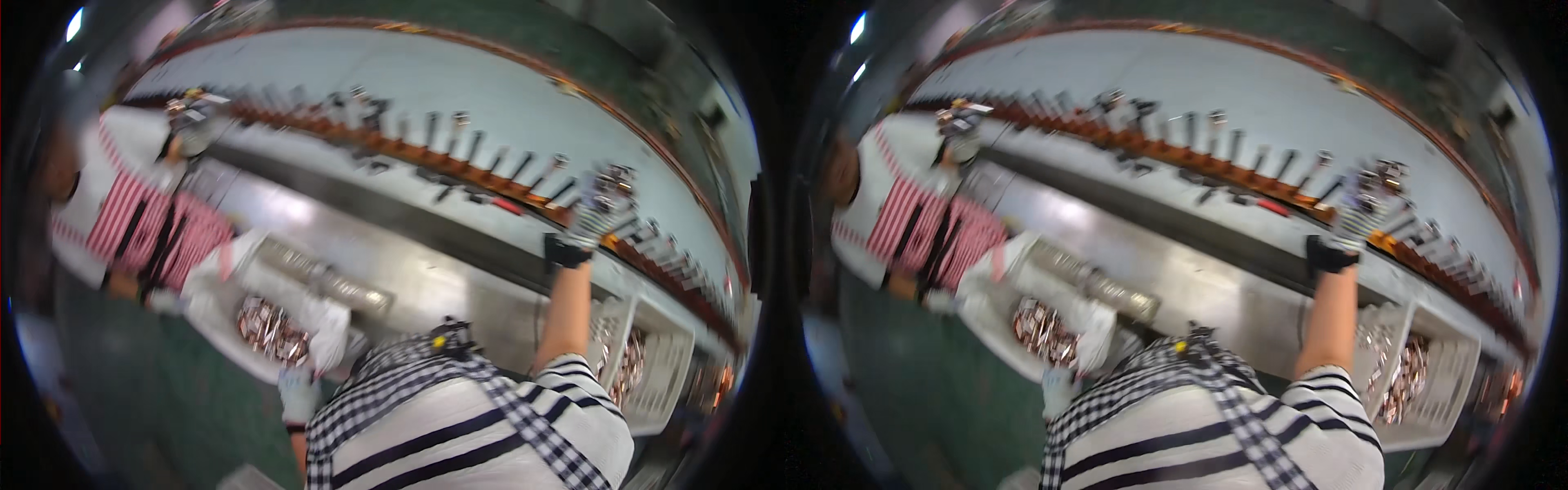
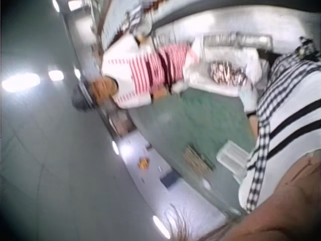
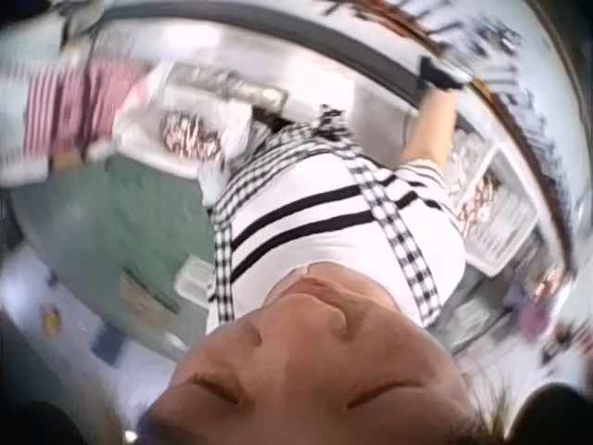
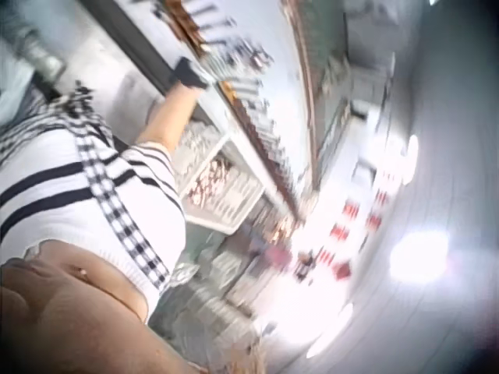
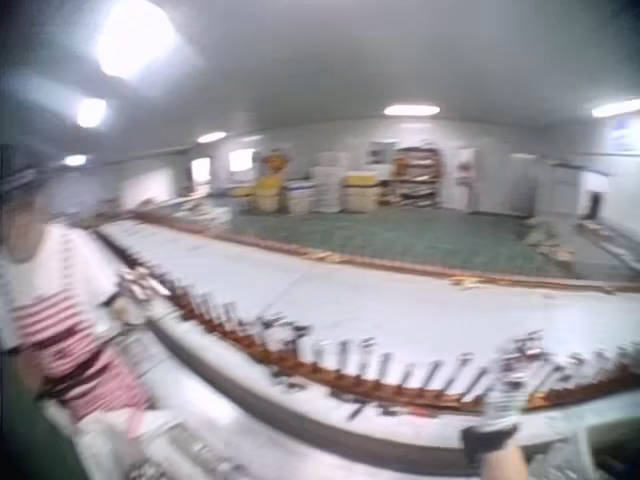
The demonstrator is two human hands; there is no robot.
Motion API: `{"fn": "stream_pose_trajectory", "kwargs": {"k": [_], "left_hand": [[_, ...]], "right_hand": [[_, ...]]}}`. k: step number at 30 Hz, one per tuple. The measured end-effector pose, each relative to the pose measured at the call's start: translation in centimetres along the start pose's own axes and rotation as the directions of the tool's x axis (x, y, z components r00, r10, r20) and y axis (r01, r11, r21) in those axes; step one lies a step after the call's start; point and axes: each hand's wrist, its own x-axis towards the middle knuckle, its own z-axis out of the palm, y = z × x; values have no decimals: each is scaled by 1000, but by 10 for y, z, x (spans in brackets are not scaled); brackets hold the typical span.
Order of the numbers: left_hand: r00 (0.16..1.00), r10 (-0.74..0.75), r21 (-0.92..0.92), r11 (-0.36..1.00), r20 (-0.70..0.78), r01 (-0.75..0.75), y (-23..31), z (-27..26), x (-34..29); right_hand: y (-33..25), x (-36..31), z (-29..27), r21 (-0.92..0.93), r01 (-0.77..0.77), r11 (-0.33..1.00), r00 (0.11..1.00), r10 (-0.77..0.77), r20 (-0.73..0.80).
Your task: The recorder and another worker are sorting and placing small cylindrical metal parts onto a series of vertical pegs on an industrial assembly or testing line.
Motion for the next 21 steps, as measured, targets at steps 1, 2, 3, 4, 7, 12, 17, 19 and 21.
{"fn": "stream_pose_trajectory", "kwargs": {"k": [1, 2, 3, 4, 7, 12, 17, 19, 21], "left_hand": [[999, 39, -26, 999, -3, -39, 0, 1, 7], [993, 63, 8, 998, -98, -62, 4, 2, 7], [990, 82, -6, 997, -119, -83, 4, -1, 6], [980, 71, 32, 997, -186, -66, 5, 2, 2], [999, -49, 1, 999, 9, 49, 16, -17, 1], [998, 44, 26, 999, -45, -43, 20, -20, -14], [999, 27, -32, 999, 33, -26, 49, -38, -37], [991, 103, -37, 994, -87, -106, 63, -28, -41], [995, 98, -38, 994, 12, -98, 83, -34, -36]], "right_hand": [[-24, -1, 11, 147, 72, 986, 997, -71, -11], [-18, -3, 15, 329, -15, 944, 999, 1, 41], [-13, -6, 25, 488, -113, 866, 992, 70, 105], [-70, -28, 63, 247, 99, 964, 994, -110, 29], [-125, -109, 117, 650, -427, 629, 903, 255, 347], [-191, -234, 143, 65, -537, 841, -67, -119, 991], [-184, -276, 111, 288, -159, 944, -249, -321, 914], [-160, -261, 80, 112, -265, 958, -248, -180, 952], [-131, -237, 43, -51, -204, 978, -199, 10, 980]]}}
